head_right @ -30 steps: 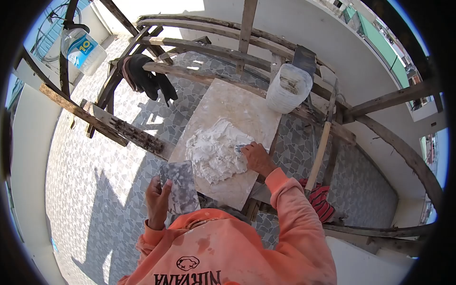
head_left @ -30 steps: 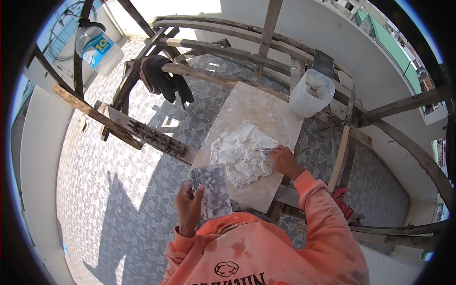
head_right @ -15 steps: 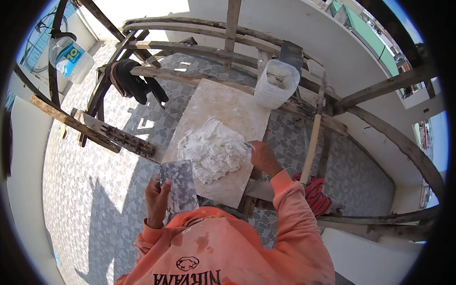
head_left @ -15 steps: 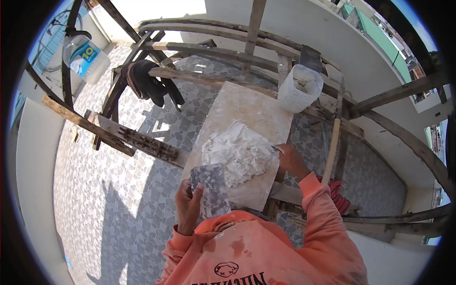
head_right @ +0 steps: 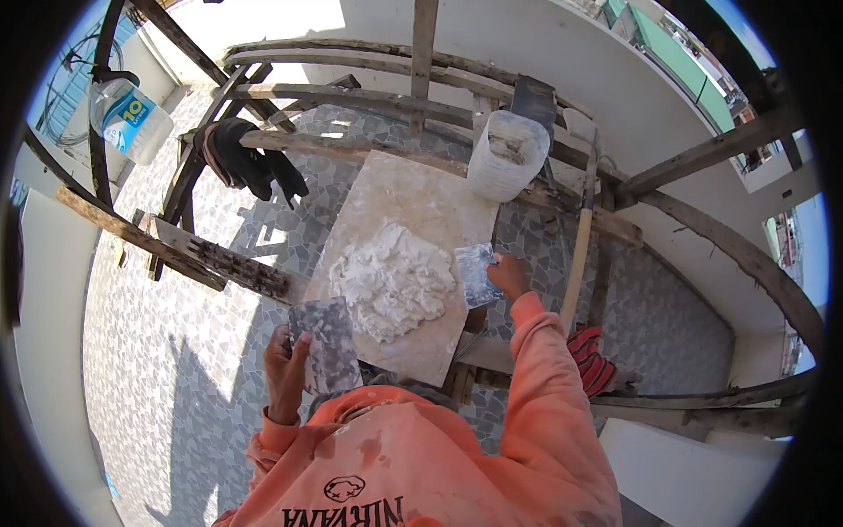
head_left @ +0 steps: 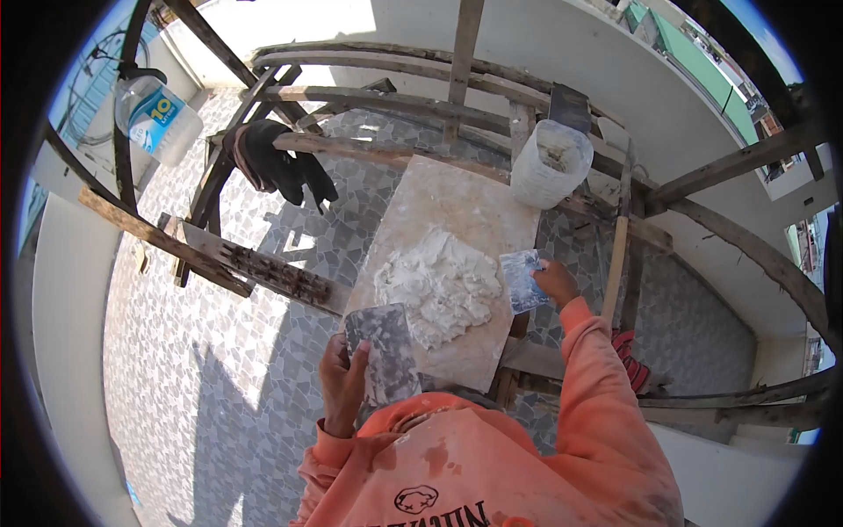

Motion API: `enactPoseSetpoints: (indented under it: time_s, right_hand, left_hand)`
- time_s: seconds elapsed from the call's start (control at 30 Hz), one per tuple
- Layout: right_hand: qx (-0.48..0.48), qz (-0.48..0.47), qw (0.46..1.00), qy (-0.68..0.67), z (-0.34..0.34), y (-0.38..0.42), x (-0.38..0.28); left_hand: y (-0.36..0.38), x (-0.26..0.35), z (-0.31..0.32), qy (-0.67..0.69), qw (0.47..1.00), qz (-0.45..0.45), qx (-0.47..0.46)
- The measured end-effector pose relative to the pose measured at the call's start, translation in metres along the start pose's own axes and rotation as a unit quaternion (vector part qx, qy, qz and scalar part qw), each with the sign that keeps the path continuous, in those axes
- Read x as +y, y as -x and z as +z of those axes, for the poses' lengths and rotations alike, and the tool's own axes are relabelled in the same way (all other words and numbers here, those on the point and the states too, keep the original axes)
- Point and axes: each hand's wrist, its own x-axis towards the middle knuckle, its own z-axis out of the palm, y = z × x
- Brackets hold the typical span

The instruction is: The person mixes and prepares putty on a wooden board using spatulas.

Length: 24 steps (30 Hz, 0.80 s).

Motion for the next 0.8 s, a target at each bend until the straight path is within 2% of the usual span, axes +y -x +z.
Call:
enactPoseSetpoints:
  time_s: [0.07,0.17,0.2,0.3,0.4,0.5,0.6,0.7,0.8]
  right_hand:
    - [-0.004,-0.014,1.000,-0.016,0.026,-0.014,0.022]
    - [-0.059,0.018,0.982,-0.176,0.049,0.010,-0.011]
    - [-0.054,0.035,0.993,-0.099,0.055,0.009,-0.019]
    - [-0.089,0.005,0.978,-0.188,0.052,0.020,-0.035]
    - [-0.058,-0.063,0.994,-0.062,0.031,0.045,-0.083]
    - [-0.006,-0.144,0.984,-0.101,0.046,0.053,-0.093]
    - [-0.009,-0.142,0.988,-0.051,0.050,0.061,-0.116]
    - [0.015,-0.146,0.986,-0.078,0.059,0.063,-0.126]
    - [0.011,-0.105,0.988,-0.117,0.049,0.074,-0.136]
  left_hand:
    - [-0.003,0.011,-0.003,0.004,1.000,-0.004,0.003]
    - [-0.013,0.004,-0.005,-0.033,0.999,0.014,0.007]
    - [-0.019,0.001,-0.006,-0.053,0.998,0.023,0.013]
    - [-0.033,-0.001,0.005,-0.105,0.992,0.068,0.018]
    - [-0.054,-0.007,0.033,-0.136,0.984,0.113,0.003]
    - [-0.063,0.012,0.070,-0.155,0.978,0.142,-0.017]
    - [-0.073,0.006,0.113,-0.149,0.967,0.201,-0.041]
    - [-0.075,0.002,0.144,-0.142,0.965,0.210,-0.066]
    - [-0.079,-0.008,0.159,-0.169,0.960,0.210,-0.078]
